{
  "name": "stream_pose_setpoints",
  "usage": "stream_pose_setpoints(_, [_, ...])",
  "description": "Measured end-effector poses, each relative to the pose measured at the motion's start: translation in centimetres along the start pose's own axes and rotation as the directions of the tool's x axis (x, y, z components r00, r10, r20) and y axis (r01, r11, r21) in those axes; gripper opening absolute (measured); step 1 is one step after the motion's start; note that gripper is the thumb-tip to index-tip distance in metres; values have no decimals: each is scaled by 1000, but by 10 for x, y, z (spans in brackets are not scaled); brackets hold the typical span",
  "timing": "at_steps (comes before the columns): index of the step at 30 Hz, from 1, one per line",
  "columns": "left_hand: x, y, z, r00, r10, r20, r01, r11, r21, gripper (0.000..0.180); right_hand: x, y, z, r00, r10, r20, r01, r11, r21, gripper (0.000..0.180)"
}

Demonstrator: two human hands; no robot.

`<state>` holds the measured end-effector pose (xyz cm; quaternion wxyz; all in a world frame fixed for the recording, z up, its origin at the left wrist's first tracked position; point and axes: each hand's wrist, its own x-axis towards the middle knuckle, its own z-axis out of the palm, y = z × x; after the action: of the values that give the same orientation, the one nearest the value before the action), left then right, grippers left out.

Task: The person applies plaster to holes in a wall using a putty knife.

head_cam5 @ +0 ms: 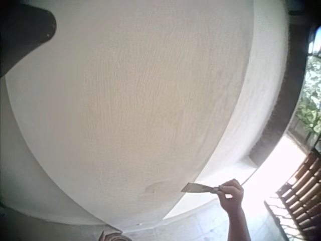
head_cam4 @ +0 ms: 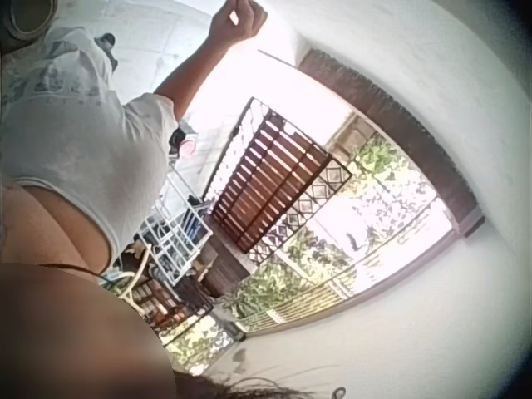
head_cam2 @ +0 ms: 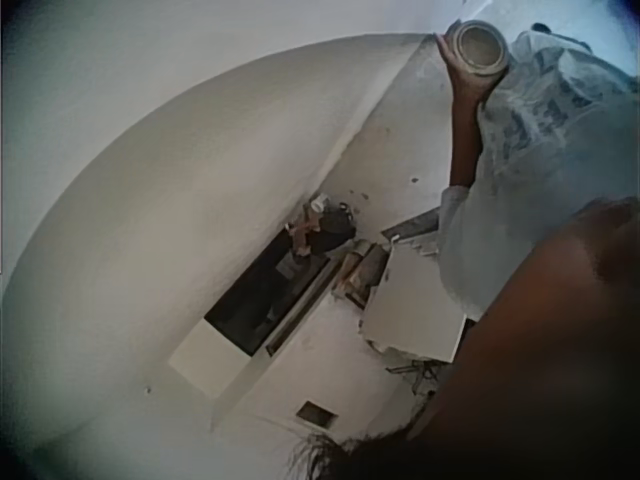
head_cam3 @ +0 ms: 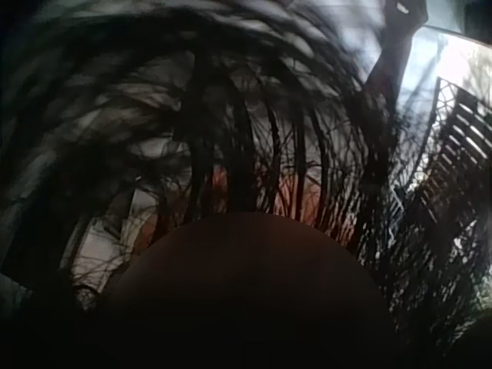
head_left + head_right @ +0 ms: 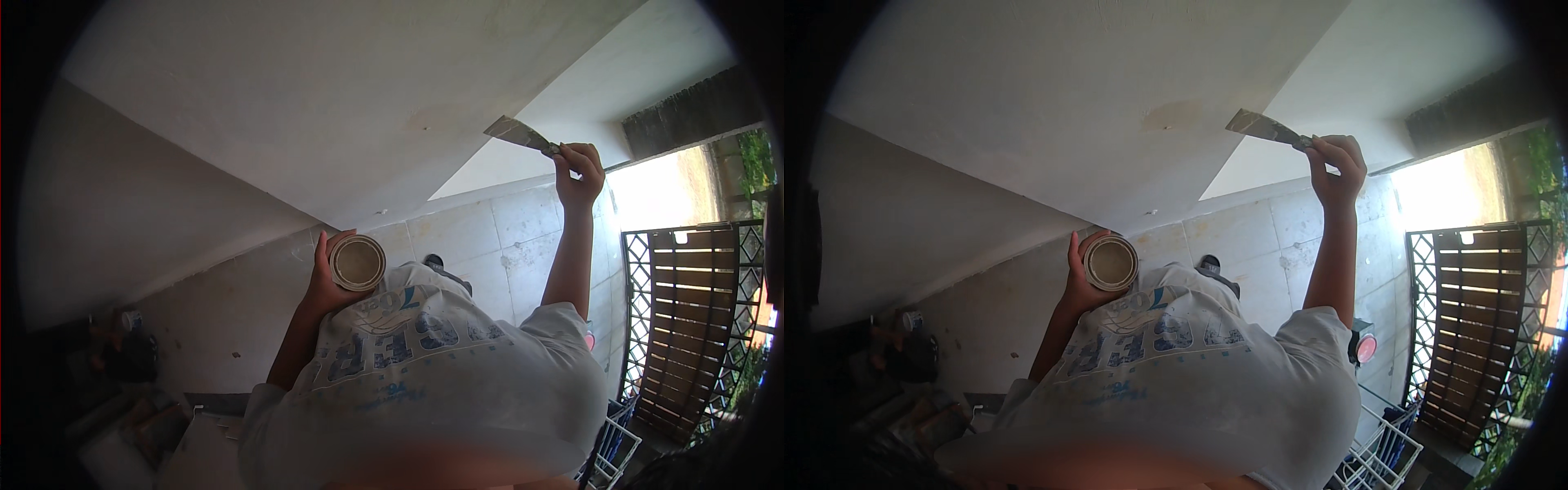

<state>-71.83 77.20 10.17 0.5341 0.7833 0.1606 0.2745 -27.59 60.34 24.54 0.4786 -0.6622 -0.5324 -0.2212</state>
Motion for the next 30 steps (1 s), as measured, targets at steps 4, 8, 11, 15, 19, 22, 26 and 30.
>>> stream_pose_setpoints(4, [-6,-3,-2,1000,12,-10,-12,1000,-11,145,22,-37,35,968,-234,87,232,972,28,27])
stream_pose_setpoints(8, [-6,3,1,1000,-26,-11,26,999,-47,145,26,-50,71,963,-228,146,231,973,-7,25])
stream_pose_setpoints(11, [-8,3,3,999,-47,-22,46,997,-60,145,32,-41,63,968,-200,149,218,969,-115,24])
stream_pose_setpoints(15, [-12,-1,0,998,-33,-46,31,999,-43,146,13,12,-3,983,-129,132,157,960,-233,22])
stream_pose_setpoints(19, [-17,-6,-6,998,-26,-63,27,1000,5,152,-9,17,-47,996,-13,89,33,975,-221,22])
stream_pose_setpoints(22, [-16,-9,-7,997,-29,-77,27,999,-23,152,-2,-13,-18,997,-20,74,26,997,-76,23])
stream_pose_setpoints(26, [-10,-5,1,999,-6,-41,5,999,-34,150,14,-45,59,988,-133,79,119,979,165,24])
stream_pose_setpoints(30, [-8,-5,6,1000,14,-18,-15,1000,-14,147,15,-52,102,992,-124,34,116,978,170,23])
